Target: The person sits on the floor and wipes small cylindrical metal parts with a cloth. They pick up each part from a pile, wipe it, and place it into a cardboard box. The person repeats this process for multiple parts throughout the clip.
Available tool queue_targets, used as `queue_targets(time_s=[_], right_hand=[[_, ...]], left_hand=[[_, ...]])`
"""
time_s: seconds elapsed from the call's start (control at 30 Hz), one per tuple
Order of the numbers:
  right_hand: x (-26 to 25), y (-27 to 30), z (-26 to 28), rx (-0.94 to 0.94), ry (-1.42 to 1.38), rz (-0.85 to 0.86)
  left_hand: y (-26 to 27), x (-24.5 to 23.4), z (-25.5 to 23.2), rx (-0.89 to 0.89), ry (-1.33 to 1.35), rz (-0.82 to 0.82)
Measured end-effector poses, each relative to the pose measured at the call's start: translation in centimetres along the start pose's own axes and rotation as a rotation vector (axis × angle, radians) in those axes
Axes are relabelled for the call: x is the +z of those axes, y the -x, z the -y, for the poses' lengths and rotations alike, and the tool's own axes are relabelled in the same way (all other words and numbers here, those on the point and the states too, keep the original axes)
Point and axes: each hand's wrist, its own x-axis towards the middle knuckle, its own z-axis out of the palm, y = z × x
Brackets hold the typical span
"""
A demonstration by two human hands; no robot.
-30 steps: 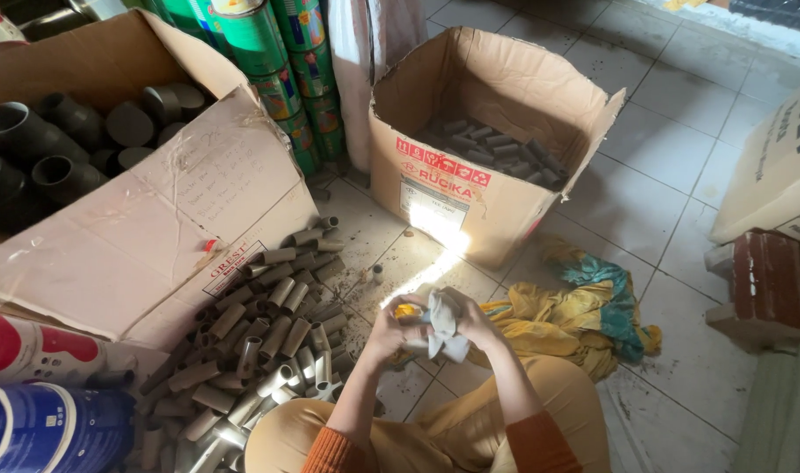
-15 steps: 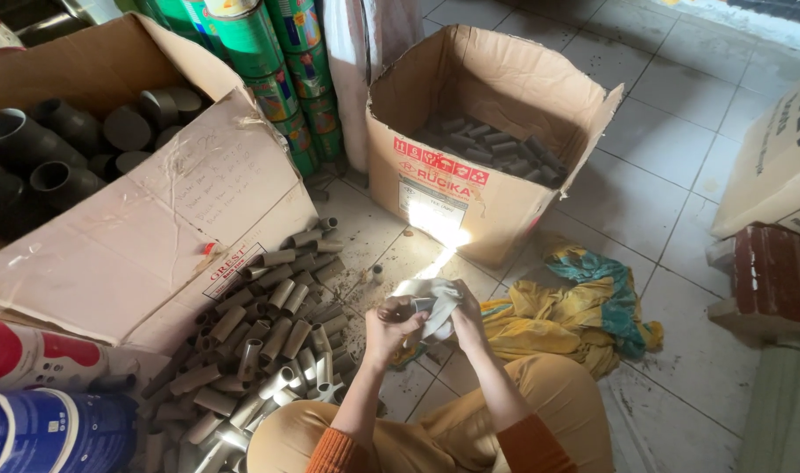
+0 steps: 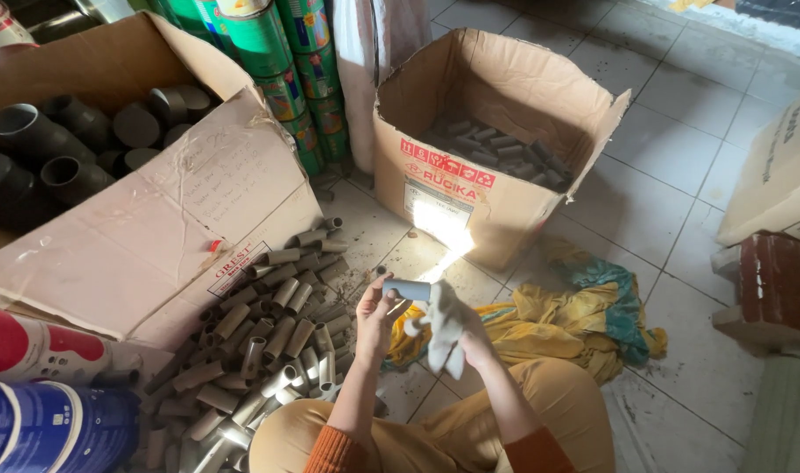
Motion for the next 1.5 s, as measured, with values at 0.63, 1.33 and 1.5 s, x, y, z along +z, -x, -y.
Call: queue_targets(time_s=[0.63,1.33,1.5], right_hand=[[1.7,-1.3,-4.4,-0.010,0.267,0.259],[-1.7,-2.6,-5.5,-0.286,0.285,-0.087],[1.8,-2.6,3.6,-0.546,0.336,0.040]], left_hand=[[-2.0,-1.9,0.8,-0.019,0.019,0.227],[-2.2,-2.2,-0.7,0.283,-0.110,-0.242],[-1.4,-1.2,0.1,0.513,-0.678,0.123]])
